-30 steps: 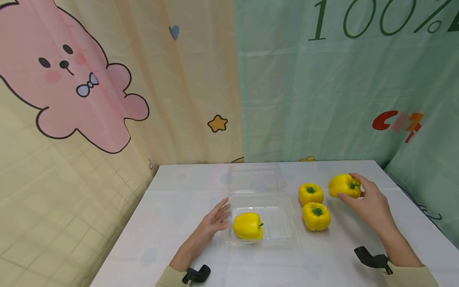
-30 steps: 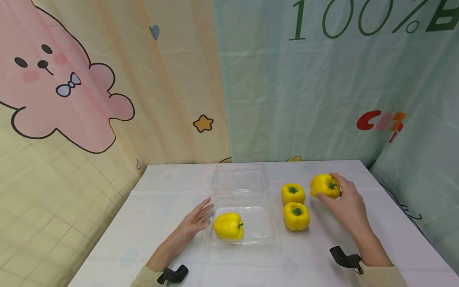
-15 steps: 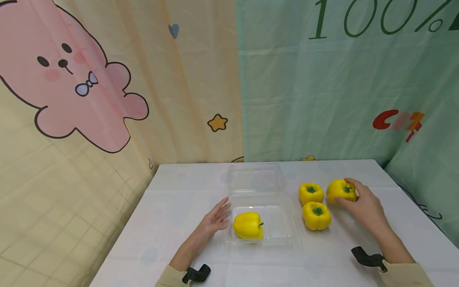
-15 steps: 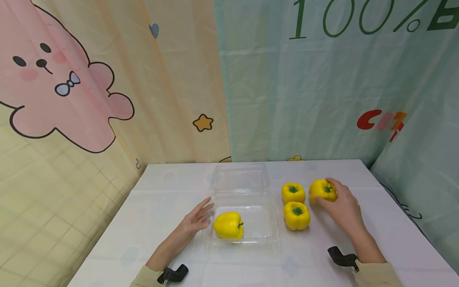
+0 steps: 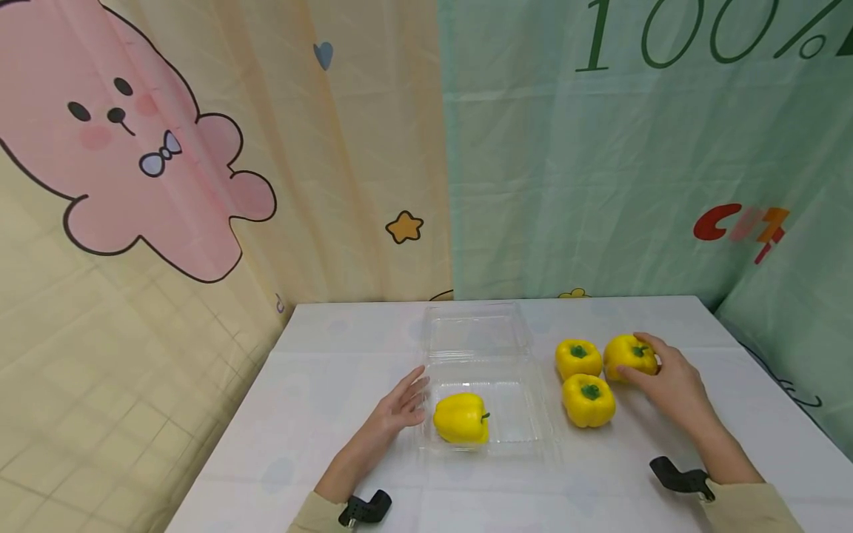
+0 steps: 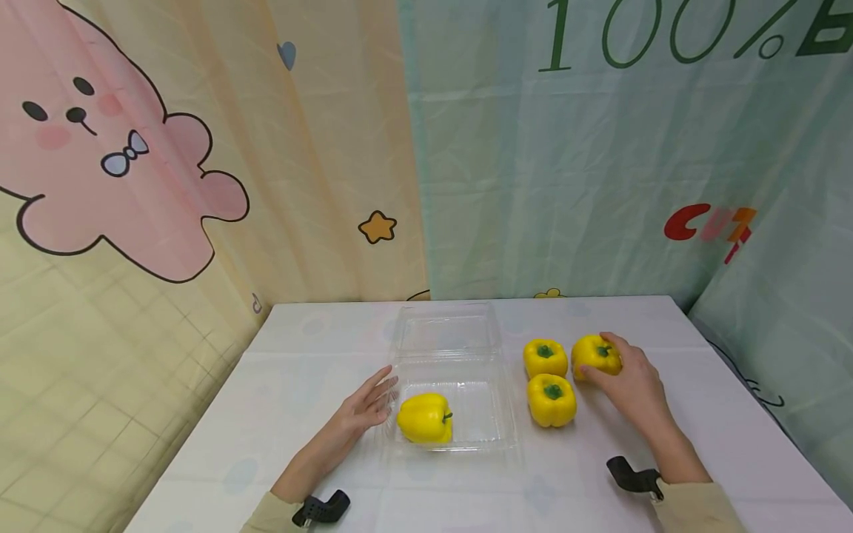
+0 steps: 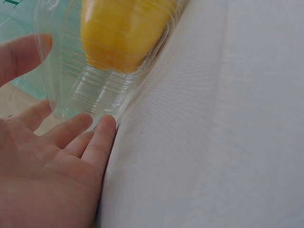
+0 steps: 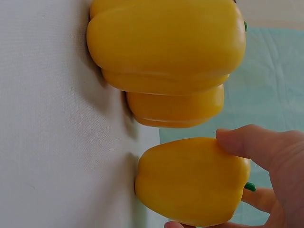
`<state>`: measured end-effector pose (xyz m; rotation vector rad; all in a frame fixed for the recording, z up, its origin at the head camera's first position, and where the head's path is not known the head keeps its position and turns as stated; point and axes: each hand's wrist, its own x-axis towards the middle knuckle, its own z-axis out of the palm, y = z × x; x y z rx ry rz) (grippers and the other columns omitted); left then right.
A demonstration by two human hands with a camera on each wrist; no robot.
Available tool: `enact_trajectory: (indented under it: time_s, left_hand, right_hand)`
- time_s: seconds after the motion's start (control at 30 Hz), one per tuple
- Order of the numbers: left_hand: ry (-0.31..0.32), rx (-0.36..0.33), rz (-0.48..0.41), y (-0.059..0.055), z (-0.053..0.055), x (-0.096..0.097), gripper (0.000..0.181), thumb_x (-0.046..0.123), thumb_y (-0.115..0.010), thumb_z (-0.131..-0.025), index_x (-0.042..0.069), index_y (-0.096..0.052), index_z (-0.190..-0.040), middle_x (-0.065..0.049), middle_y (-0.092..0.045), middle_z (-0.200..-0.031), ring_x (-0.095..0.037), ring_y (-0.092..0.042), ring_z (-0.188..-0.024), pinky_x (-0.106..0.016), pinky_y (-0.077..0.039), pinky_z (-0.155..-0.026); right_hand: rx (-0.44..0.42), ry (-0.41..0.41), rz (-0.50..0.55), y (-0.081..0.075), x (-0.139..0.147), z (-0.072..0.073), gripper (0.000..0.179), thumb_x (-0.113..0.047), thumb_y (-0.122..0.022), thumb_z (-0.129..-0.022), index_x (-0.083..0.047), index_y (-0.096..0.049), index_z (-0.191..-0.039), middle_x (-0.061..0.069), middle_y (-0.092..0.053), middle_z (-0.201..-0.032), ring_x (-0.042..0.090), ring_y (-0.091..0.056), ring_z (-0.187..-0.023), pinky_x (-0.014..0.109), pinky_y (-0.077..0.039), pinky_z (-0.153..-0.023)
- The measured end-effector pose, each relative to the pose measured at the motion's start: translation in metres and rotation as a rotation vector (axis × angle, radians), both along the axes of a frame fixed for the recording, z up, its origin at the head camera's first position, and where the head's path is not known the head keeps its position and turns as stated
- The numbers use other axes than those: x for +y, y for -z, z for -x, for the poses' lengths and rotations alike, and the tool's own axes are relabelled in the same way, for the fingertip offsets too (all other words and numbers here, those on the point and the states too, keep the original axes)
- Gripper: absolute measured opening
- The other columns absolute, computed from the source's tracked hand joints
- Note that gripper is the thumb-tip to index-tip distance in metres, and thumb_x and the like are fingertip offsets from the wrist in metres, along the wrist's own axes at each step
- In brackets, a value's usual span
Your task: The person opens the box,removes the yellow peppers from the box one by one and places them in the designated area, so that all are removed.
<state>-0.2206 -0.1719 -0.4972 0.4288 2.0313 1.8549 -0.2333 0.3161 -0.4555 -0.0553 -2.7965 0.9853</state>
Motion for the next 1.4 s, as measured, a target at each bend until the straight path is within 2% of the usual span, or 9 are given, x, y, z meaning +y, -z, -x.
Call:
enact_trajectory:
  time_s: [0.3,0.5,0.63,0.83,0.97,1.13,1.4]
  left_hand:
    - [-0.006,-0.01,0.003,-0.002,-0.001,0.0,0.077,0.019,-0.056,-0.104,0.025,-0.018,-0.17,-0.013,-0.021,-0.176,-0.039,-0.022,-0.162,-0.063,-0.013,-0.131]
    - [-0.009,-0.016,0.0,-0.004,-0.002,0.0,0.076,0.018,-0.056,-0.104,0.026,-0.019,-0.17,-0.014,-0.021,-0.176,-0.04,-0.022,-0.162,-0.063,-0.013,-0.131]
    - [-0.01,-0.02,-0.003,-0.004,-0.002,0.0,0.076,0.018,-0.056,-0.104,0.027,-0.02,-0.17,-0.012,-0.022,-0.176,-0.038,-0.022,-0.163,-0.063,-0.013,-0.131]
    - [-0.013,-0.018,0.002,-0.004,-0.002,0.001,0.077,0.019,-0.057,-0.104,0.026,-0.019,-0.17,-0.011,-0.022,-0.176,-0.038,-0.022,-0.163,-0.062,-0.012,-0.131]
    - [-0.02,-0.017,0.008,-0.003,-0.002,0.0,0.077,0.019,-0.058,-0.103,0.026,-0.02,-0.17,-0.012,-0.022,-0.176,-0.039,-0.022,-0.162,-0.061,-0.013,-0.131]
    - [-0.018,-0.018,0.008,-0.002,-0.002,0.0,0.077,0.02,-0.058,-0.103,0.026,-0.02,-0.17,-0.012,-0.023,-0.176,-0.038,-0.022,-0.163,-0.061,-0.014,-0.132]
    - [-0.022,-0.018,0.008,-0.002,-0.002,0.0,0.077,0.02,-0.059,-0.103,0.028,-0.021,-0.17,-0.011,-0.023,-0.176,-0.038,-0.023,-0.163,-0.062,-0.013,-0.131]
  right_hand:
    - [-0.056,-0.017,0.032,0.0,0.001,0.006,0.091,-0.057,-0.06,-0.103,0.001,-0.025,-0.164,0.044,-0.033,-0.155,0.062,-0.036,-0.137,0.081,-0.036,-0.105]
    - [-0.063,-0.034,0.036,0.001,0.0,0.009,0.076,-0.052,-0.04,-0.111,0.001,-0.025,-0.164,0.045,-0.035,-0.152,0.063,-0.038,-0.134,0.082,-0.037,-0.103]
    - [-0.108,-0.053,0.038,-0.001,0.0,0.012,0.071,-0.049,-0.029,-0.114,-0.002,-0.02,-0.166,0.045,-0.03,-0.156,0.065,-0.035,-0.136,0.083,-0.035,-0.103]
    - [-0.173,-0.062,0.048,-0.006,-0.001,0.016,0.069,-0.048,-0.027,-0.114,-0.005,-0.018,-0.167,0.042,-0.025,-0.161,0.055,-0.05,-0.123,0.068,-0.053,-0.094]
    - [-0.192,-0.068,0.06,-0.009,-0.001,0.016,0.068,-0.047,-0.027,-0.114,-0.006,-0.017,-0.168,0.041,-0.024,-0.163,0.05,-0.056,-0.115,0.063,-0.055,-0.091]
    - [-0.183,-0.058,0.076,-0.009,-0.002,0.014,0.073,-0.05,-0.028,-0.113,-0.004,-0.014,-0.168,0.043,-0.024,-0.161,0.058,-0.05,-0.125,0.067,-0.054,-0.096]
    - [-0.145,-0.026,0.11,-0.01,-0.003,0.012,0.075,-0.051,-0.031,-0.113,-0.001,-0.016,-0.166,0.047,-0.029,-0.156,0.061,-0.049,-0.128,0.061,-0.059,-0.093]
